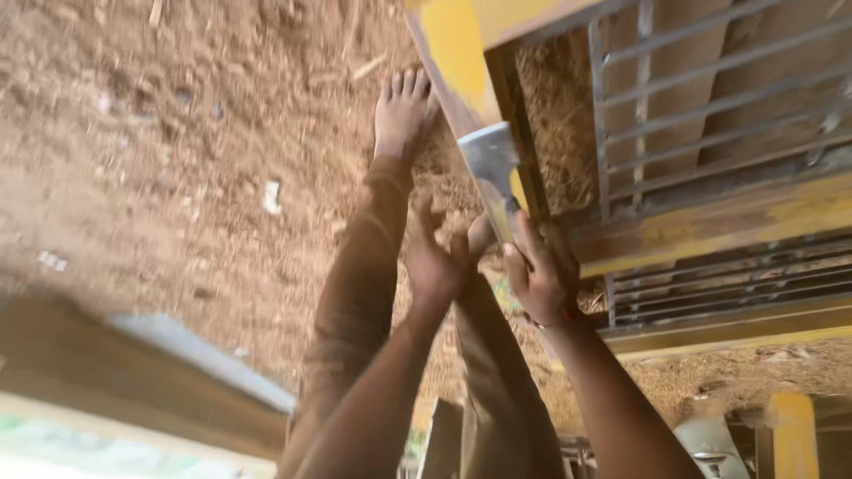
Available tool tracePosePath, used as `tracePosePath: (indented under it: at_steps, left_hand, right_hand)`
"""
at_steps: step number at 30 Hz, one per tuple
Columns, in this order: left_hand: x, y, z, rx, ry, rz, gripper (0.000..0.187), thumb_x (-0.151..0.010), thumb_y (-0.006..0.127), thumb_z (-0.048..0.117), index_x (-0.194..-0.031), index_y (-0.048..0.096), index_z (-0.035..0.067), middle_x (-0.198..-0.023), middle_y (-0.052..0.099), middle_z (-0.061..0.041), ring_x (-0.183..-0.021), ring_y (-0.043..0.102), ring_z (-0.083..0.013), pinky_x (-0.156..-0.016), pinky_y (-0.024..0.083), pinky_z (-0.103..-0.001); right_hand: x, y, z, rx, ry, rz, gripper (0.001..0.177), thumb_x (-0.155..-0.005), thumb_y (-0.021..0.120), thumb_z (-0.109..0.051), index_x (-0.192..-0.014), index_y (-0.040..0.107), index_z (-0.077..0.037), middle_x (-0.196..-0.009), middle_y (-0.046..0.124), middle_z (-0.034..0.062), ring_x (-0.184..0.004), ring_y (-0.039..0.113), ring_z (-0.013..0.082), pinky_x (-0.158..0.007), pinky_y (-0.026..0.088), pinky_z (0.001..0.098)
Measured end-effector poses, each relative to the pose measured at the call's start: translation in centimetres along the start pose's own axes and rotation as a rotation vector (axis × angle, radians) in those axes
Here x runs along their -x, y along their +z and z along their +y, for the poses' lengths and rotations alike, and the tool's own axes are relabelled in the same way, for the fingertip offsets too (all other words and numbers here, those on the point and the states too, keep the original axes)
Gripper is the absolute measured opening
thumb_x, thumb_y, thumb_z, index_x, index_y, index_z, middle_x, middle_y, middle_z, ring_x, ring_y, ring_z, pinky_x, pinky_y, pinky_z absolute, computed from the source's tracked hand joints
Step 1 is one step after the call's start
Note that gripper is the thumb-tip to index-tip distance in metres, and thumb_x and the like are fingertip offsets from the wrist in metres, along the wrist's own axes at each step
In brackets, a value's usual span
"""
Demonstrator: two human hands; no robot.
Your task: The person uses a metal scraper to remove material from the surface of a wooden frame. They work on the edges and corners of the frame, which is positioned above them, while standing barefoot on the ground.
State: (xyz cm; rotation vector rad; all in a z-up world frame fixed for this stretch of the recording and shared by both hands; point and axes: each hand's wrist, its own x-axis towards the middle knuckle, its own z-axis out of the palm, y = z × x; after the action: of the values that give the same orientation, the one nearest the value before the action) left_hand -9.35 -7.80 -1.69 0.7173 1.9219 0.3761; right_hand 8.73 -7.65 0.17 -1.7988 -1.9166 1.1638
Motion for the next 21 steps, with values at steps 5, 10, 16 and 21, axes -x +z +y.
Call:
tracePosePath:
  at_steps: [5, 10, 16, 21]
  left_hand:
    - [1.4, 0.5, -0.7, -0.114, -0.235, -0.15, 0.07, -0.088, 0.067, 0.015, -0.151, 0.04, 0.004, -0.129, 0.065, -0.021, -0.118, 0.065, -0.0345, -0.099, 0.054, -0.047]
    - [0.5, 0.1, -1.1, -0.158, -0.225, -0.195, 0.07, -0.09, 0.068, 0.019, -0.151, 0.038, 0.003, -0.127, 0.067, -0.019, -0.114, 0.066, -0.0335, -0.096, 0.054, -0.048]
    - [1.3, -0.4, -0.4, -0.137, -0.144, -0.191, 0.071, -0.088, 0.071, 0.014, -0.15, 0.039, 0.003, -0.124, 0.067, -0.019, -0.109, 0.067, -0.0329, -0.095, 0.056, -0.048]
    - [-0.4, -1.1, 2.3, -0.121, -0.121, -0.206, 0.065, -0.089, 0.067, 0.011, -0.148, 0.04, 0.003, -0.122, 0.069, -0.016, -0.11, 0.067, -0.0308, -0.093, 0.057, -0.045]
  right_hand:
    - [-2.9, 1.6, -1.1, 0.023, -0.072, 0.056, 0.053, -0.1, 0.066, -0.005, -0.151, 0.052, -0.01, -0.113, 0.066, 0.0153, -0.095, 0.068, 0.0259, -0.077, 0.058, 0.036]
    - [-5.1, 2.2, -2.6, 0.123, -0.075, 0.086, 0.053, -0.102, 0.065, -0.006, -0.153, 0.05, -0.01, -0.113, 0.065, 0.0169, -0.095, 0.066, 0.0276, -0.076, 0.056, 0.0373]
    - [-7.8, 2.9, -3.7, 0.176, -0.044, 0.106, 0.049, -0.11, 0.063, -0.013, -0.157, 0.048, -0.013, -0.107, 0.065, 0.013, -0.089, 0.064, 0.0235, -0.071, 0.053, 0.0369]
    - [-11.4, 2.6, -6.1, 0.196, -0.041, 0.114, 0.049, -0.109, 0.061, -0.014, -0.156, 0.049, -0.014, -0.108, 0.067, 0.0122, -0.084, 0.062, 0.0203, -0.066, 0.051, 0.0342]
